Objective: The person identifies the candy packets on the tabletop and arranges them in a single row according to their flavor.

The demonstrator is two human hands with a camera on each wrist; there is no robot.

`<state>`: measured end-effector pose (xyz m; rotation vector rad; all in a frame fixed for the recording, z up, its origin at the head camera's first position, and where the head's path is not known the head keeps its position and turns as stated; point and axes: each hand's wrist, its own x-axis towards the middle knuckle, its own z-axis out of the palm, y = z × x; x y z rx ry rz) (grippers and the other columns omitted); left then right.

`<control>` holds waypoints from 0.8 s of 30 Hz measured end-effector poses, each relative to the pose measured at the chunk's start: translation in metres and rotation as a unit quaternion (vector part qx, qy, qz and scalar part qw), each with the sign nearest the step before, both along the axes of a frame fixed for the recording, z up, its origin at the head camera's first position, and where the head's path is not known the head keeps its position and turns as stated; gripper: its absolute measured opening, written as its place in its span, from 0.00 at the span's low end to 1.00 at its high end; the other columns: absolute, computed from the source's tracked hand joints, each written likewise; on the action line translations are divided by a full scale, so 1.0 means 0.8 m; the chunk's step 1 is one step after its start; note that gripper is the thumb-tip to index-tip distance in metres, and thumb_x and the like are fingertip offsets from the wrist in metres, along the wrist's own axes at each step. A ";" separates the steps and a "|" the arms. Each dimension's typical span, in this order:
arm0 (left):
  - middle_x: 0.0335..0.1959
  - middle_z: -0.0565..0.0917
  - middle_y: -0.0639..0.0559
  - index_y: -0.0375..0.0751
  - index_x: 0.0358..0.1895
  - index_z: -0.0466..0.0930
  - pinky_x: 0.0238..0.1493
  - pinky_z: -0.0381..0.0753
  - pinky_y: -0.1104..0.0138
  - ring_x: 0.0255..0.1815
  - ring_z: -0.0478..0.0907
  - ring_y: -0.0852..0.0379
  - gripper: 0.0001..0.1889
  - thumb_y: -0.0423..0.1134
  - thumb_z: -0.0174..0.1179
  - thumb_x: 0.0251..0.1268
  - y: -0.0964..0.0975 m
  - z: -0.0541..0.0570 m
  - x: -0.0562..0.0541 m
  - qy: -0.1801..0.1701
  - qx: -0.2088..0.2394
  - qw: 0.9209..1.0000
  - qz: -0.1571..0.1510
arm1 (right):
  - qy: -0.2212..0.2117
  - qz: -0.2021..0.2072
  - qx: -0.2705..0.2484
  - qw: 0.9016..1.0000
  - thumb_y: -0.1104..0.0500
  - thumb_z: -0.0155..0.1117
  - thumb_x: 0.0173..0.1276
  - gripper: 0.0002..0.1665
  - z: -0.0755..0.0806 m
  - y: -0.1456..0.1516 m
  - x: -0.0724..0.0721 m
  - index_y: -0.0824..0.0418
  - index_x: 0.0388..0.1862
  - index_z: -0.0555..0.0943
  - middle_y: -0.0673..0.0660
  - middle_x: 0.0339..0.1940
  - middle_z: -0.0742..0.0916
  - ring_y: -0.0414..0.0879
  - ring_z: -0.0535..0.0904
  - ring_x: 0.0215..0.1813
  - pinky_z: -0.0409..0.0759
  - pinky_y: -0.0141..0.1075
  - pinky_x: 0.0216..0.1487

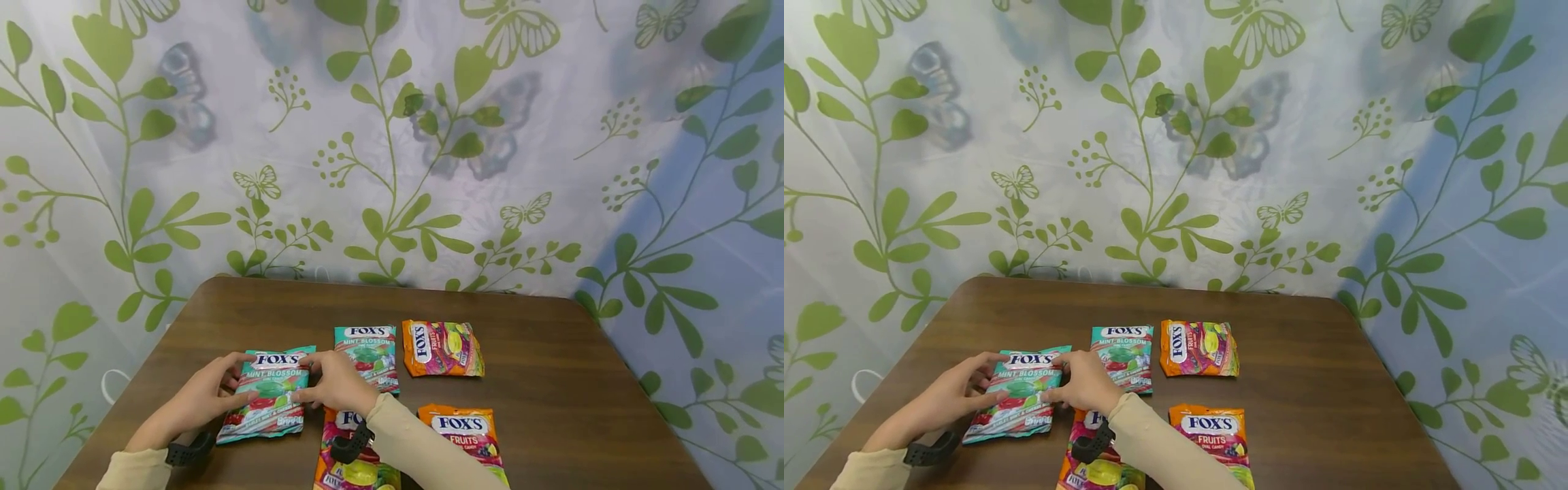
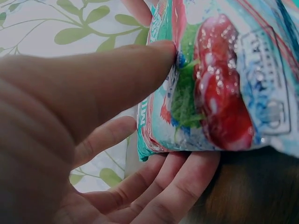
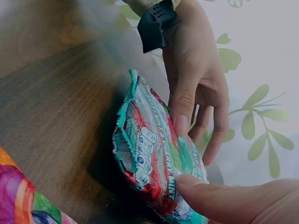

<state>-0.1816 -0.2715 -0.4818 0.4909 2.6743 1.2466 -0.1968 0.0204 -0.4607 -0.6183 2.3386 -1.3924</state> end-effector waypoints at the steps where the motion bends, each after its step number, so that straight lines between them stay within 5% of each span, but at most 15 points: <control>1: 0.46 0.76 0.45 0.28 0.73 0.72 0.38 0.85 0.65 0.41 0.77 0.52 0.35 0.39 0.78 0.69 -0.001 0.000 0.001 0.000 0.002 1.000 0.000 | -0.001 0.000 -0.002 1.000 0.64 0.82 0.69 0.34 0.000 -0.001 0.000 0.66 0.72 0.83 0.62 0.51 0.87 0.50 0.89 0.26 0.86 0.33 0.35; 13: 0.48 0.75 0.44 0.27 0.72 0.72 0.38 0.84 0.65 0.41 0.77 0.53 0.35 0.39 0.78 0.70 0.000 -0.002 0.004 0.005 0.020 1.000 0.002 | 0.056 -0.007 0.029 0.998 0.62 0.85 0.66 0.35 -0.009 -0.008 -0.003 0.67 0.71 0.83 0.62 0.53 0.89 0.35 0.81 0.29 0.82 0.30 0.36; 24: 0.48 0.73 0.43 0.25 0.72 0.72 0.37 0.84 0.65 0.41 0.75 0.53 0.35 0.38 0.77 0.70 0.001 -0.003 0.005 0.011 0.030 0.999 0.004 | 0.061 -0.026 0.001 0.998 0.66 0.85 0.64 0.37 -0.013 -0.013 0.003 0.68 0.72 0.83 0.61 0.53 0.88 0.35 0.84 0.34 0.84 0.30 0.36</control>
